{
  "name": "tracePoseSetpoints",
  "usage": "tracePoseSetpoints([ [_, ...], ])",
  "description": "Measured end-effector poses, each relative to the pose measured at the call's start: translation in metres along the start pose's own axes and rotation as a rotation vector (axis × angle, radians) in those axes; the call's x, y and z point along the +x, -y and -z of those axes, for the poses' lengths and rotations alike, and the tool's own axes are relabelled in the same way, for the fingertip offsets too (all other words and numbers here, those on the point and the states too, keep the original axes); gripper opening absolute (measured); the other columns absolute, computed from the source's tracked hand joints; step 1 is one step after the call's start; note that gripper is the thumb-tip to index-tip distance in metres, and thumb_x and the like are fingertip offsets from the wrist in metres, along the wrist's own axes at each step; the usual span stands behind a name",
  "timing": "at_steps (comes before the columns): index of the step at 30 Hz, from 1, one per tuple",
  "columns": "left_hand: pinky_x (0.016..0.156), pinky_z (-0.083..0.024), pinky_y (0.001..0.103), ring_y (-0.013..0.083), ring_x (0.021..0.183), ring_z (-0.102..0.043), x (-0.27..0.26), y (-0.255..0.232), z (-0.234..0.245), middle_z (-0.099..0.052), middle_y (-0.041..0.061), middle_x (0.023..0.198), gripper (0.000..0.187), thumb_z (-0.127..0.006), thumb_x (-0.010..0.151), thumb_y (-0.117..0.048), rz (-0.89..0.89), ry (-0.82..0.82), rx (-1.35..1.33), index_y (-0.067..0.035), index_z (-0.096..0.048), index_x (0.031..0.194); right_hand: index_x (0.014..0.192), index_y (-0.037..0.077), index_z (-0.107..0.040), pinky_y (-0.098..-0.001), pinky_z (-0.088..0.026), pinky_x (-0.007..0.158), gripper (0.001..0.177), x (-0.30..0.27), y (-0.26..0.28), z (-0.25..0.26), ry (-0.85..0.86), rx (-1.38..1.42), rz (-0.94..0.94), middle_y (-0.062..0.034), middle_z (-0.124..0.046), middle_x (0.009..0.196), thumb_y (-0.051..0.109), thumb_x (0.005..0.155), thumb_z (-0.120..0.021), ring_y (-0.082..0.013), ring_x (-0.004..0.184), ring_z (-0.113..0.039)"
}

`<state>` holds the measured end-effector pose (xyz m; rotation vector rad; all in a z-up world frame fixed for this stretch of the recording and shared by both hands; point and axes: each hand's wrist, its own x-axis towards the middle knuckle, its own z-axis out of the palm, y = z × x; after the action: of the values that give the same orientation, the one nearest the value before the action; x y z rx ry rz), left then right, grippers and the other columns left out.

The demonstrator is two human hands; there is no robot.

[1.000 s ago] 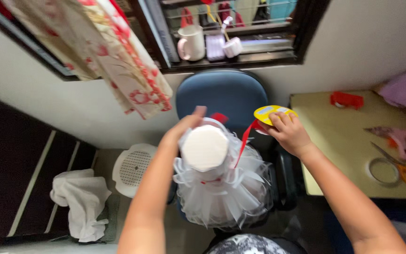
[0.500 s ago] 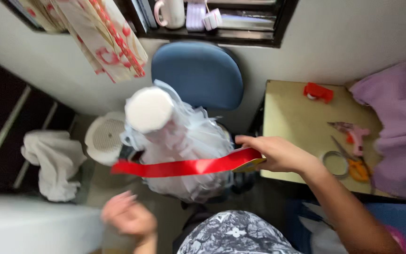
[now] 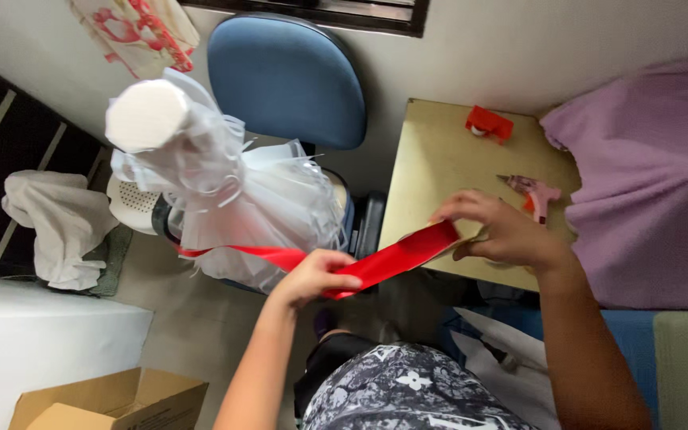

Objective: The person wraps a cylindrical object with white tissue paper, secures it with clear tape, and ties a red ribbon around the middle. They use a tape dispenser and scissors to cut the ribbon and tape.

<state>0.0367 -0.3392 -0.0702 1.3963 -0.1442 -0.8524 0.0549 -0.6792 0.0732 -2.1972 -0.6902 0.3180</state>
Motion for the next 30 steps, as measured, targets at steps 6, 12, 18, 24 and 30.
tracePoseSetpoints([
  [6, 0.053, -0.044, 0.022, 0.005, 0.06, -0.059, -0.024, -0.019, -0.002, -0.069, -0.002, 0.071, 0.015, -0.08, 0.083, -0.015, 0.101, -0.033, 0.052, -0.003, -0.075, 0.089, 0.114, 0.015, -0.07, -0.0409, -0.05, 0.091, 0.054, -0.012, -0.005, -0.016, -0.036, -0.241, 0.12, -0.0047, -0.067, 0.107, 0.011, 0.063, -0.088, -0.0269, 0.108, -0.063],
  [12, 0.056, -0.048, 0.025, 0.0071, 0.064, -0.061, -0.069, -0.097, -0.084, -0.065, -0.003, 0.072, 0.013, -0.075, 0.091, -0.018, -0.057, -0.128, 0.181, -0.004, -0.074, 0.089, 0.118, 0.014, -0.069, -0.0437, -0.049, 0.085, 0.057, -0.018, -0.006, -0.018, -0.38, -0.446, 0.236, -0.0072, -0.064, 0.108, 0.013, 0.063, -0.086, -0.0309, 0.102, -0.065],
  [18, 0.06, -0.049, 0.044, 0.0312, 0.067, -0.066, -0.044, -0.135, -0.2, -0.062, 0.008, 0.072, 0.016, -0.068, 0.078, -0.013, -0.817, 0.033, 1.17, -0.006, -0.057, 0.087, 0.121, 0.006, -0.058, -0.0442, -0.05, 0.093, 0.052, 0.006, -0.017, -0.031, -0.87, -0.485, 0.335, -0.0112, -0.067, 0.118, 0.015, 0.08, -0.088, -0.0324, 0.106, -0.065],
  [24, 0.06, -0.05, 0.045, 0.0332, 0.068, -0.066, -0.043, -0.161, -0.184, -0.063, 0.01, 0.071, 0.012, -0.069, 0.079, -0.012, -0.803, -0.002, 1.152, -0.006, -0.059, 0.083, 0.125, 0.006, -0.056, -0.043, -0.05, 0.094, 0.055, 0.014, -0.021, -0.034, -0.85, -0.338, 0.349, -0.0121, -0.068, 0.121, 0.021, 0.083, -0.088, -0.0307, 0.103, -0.065],
  [30, 0.058, -0.048, 0.027, 0.0038, 0.066, -0.054, -0.063, -0.174, -0.041, -0.064, 0.0, 0.071, 0.018, -0.072, 0.093, -0.018, -0.292, -0.159, 0.453, 0.0, -0.076, 0.094, 0.127, 0.01, -0.06, -0.0472, -0.045, 0.095, 0.067, -0.005, -0.028, -0.02, -0.5, -0.534, 0.304, -0.0095, -0.067, 0.112, 0.021, 0.067, -0.088, -0.0324, 0.104, -0.062],
])
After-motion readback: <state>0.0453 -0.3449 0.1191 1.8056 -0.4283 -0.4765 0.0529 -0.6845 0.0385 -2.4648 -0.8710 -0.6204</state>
